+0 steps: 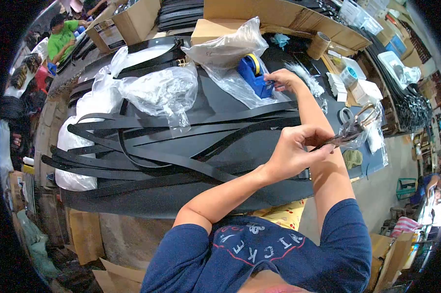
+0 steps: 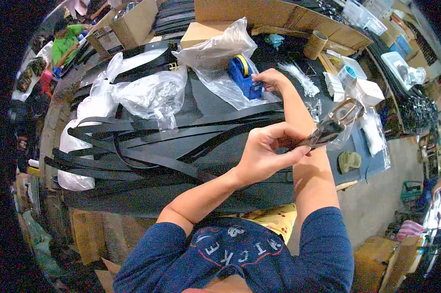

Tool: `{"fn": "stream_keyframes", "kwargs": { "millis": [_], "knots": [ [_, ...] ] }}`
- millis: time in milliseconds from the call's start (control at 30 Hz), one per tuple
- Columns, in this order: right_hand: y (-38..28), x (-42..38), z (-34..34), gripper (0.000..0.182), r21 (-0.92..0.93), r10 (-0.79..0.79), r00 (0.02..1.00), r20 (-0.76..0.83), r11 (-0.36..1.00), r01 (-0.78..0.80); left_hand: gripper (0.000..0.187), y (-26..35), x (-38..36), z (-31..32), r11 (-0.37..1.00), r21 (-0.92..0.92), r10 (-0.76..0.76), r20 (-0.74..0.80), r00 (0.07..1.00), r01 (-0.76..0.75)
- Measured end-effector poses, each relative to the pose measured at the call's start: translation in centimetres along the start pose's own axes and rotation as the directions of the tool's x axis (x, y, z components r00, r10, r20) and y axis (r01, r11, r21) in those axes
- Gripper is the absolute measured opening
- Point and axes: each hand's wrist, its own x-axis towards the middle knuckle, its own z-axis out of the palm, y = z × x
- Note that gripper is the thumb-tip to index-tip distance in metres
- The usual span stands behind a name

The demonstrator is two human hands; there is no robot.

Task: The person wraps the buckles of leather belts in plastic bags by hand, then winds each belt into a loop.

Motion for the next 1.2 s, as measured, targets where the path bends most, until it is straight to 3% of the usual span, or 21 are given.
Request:
{"fn": "stream_keyframes", "kwargs": {
  "millis": [100,333,433,533,600,633,700,800,867,1000,1200],
  "knots": [
    [-0.3,0.2,0.2,0.024,-0.044,-0.004,1.000,-0.019,0.999,0.003,0.015,0.0,0.0,0.3,1.000,-0.005,0.014,0.002,1.000,-0.014],
    [0.3,0.7,0.0,0.027,0.115,-0.004,0.992,-0.125,0.993,0.018,0.015,-0.5,-0.3,0.4,0.995,0.092,0.043,0.008,0.999,-0.043],
    [0.0,0.8,-0.2,0.026,0.121,-0.033,0.994,-0.101,0.992,0.045,0.015,-0.6,-0.4,0.5,0.994,0.089,0.060,0.002,0.998,-0.060],
    [-0.8,0.5,-0.1,0.024,0.081,0.077,0.991,-0.109,0.994,-0.068,0.015,-0.3,-0.3,0.5,0.991,0.119,0.060,-0.010,0.998,-0.059],
    [-1.3,-0.2,0.1,0.022,0.260,0.109,0.994,-0.009,0.960,-0.103,0.015,-0.2,-0.4,0.5,0.991,0.120,0.066,-0.014,0.998,-0.064],
    [-1.5,-0.9,0.0,0.022,0.257,0.109,0.994,-0.010,0.961,-0.103,0.015,-0.2,-0.4,0.5,0.991,0.119,0.068,-0.019,0.997,-0.065],
    [-1.8,-2.9,-0.6,0.030,0.407,0.018,0.992,0.127,0.911,-0.068,0.015,-0.4,-0.4,0.5,0.993,0.108,0.053,-0.011,0.999,-0.052],
    [-1.9,-4.6,-1.0,0.034,0.422,-0.063,0.987,0.148,0.907,-0.005,0.014,-0.3,-0.3,0.8,0.994,0.105,0.041,0.002,0.999,-0.041],
    [-1.0,-5.3,-0.7,0.033,0.429,-0.098,0.988,0.120,0.902,0.038,0.014,-0.3,-0.4,1.1,0.992,0.113,0.050,0.004,0.999,-0.050],
    [2.4,-4.8,0.7,0.022,0.582,-0.339,0.940,-0.029,0.759,0.291,0.015,-0.5,-0.4,1.3,0.996,0.074,0.046,-0.021,0.999,-0.044],
    [4.5,-4.9,2.1,0.019,0.713,-0.369,0.922,-0.121,0.614,0.340,0.015,-0.6,-0.4,1.3,0.992,0.113,0.061,-0.017,0.998,-0.059]
  ]
}}
